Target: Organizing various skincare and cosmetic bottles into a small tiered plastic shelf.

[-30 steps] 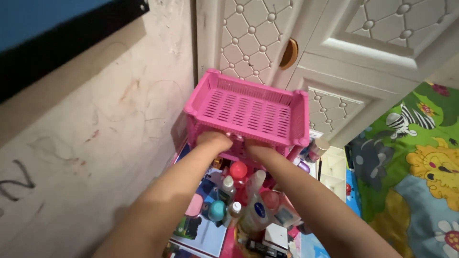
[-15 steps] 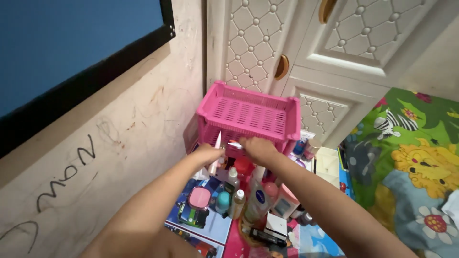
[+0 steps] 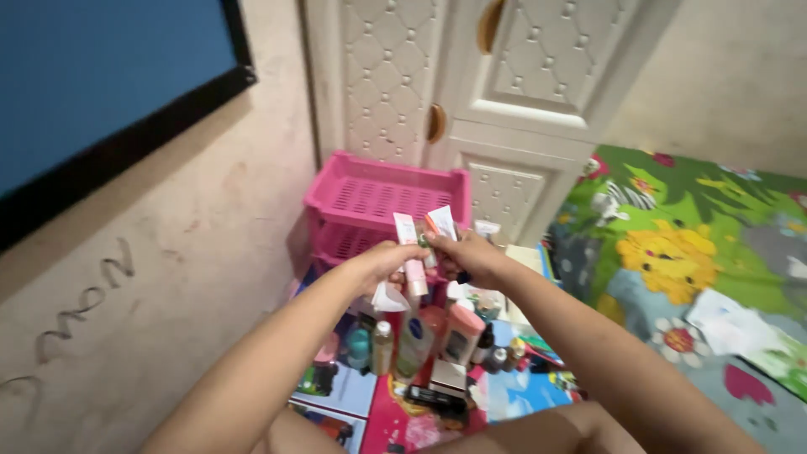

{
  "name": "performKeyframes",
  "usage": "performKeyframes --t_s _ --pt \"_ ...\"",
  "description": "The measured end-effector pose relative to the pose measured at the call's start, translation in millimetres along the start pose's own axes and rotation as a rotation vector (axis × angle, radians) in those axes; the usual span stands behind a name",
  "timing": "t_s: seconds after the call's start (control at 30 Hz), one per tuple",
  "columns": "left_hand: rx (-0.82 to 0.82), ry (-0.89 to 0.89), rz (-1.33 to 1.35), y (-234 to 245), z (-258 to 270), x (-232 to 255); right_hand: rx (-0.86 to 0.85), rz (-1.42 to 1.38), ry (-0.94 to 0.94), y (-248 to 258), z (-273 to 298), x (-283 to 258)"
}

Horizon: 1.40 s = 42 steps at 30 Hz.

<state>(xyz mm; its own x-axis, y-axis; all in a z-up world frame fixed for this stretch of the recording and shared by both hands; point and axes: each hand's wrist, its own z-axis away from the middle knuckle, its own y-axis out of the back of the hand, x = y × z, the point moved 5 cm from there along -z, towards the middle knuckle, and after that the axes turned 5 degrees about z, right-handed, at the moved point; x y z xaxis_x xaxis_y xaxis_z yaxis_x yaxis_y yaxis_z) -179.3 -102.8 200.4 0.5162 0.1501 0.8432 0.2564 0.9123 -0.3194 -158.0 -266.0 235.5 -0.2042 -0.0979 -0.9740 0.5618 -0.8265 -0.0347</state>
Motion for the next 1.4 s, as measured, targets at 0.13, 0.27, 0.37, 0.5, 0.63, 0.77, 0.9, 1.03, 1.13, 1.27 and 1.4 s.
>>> performKeyframes --t_s 0.13,0.27,0.37,0.5,0.63,0.77,0.9,1.03,1.13,1.27,1.4 --pt "-0.208 -0.078 -0.052 -64.1 -54.9 -27.3 0.112 0.047 -0.089 46.4 59.3 1.1" --pt "-0.134 0.001 -0.336 -135.6 -68.0 -50.2 0.228 0.166 -0.327 110.9 102.0 46.7" --pt "-0.153 0.055 -0.426 -165.5 -127.0 -107.6 0.234 0.276 -0.371 168.5 114.9 106.0" --pt "-0.19 -0.016 -0.565 -190.5 -199.3 -178.6 0.268 0.471 -0.557 192.1 144.9 138.6" --pt "-0.197 0.107 -0.747 -203.0 -193.1 -200.2 0.112 0.205 -0.557 212.7 144.7 202.5" --pt "-0.15 -0.013 -0.926 -209.1 -206.7 -214.1 0.055 0.248 -0.682 222.7 141.6 232.5" --pt "-0.013 -0.067 -0.869 -218.9 -208.0 -205.8 0.034 0.548 -0.718 254.4 122.4 273.2" --pt "-0.056 -0.017 -1.001 -223.9 -218.4 -213.2 0.02 0.367 -0.752 238.3 124.3 262.8" --pt "-0.013 -0.193 -1.1 -225.6 -222.5 -210.6 0.076 0.421 -0.757 237.5 125.2 253.4" --pt "-0.038 -0.076 -1.048 -228.5 -199.4 -192.4 0.071 0.341 -0.719 236.0 127.1 253.0" --pt "0.051 -0.174 -0.88 -218.6 -196.2 -174.0 0.042 0.213 -0.604 246.6 117.4 259.0"
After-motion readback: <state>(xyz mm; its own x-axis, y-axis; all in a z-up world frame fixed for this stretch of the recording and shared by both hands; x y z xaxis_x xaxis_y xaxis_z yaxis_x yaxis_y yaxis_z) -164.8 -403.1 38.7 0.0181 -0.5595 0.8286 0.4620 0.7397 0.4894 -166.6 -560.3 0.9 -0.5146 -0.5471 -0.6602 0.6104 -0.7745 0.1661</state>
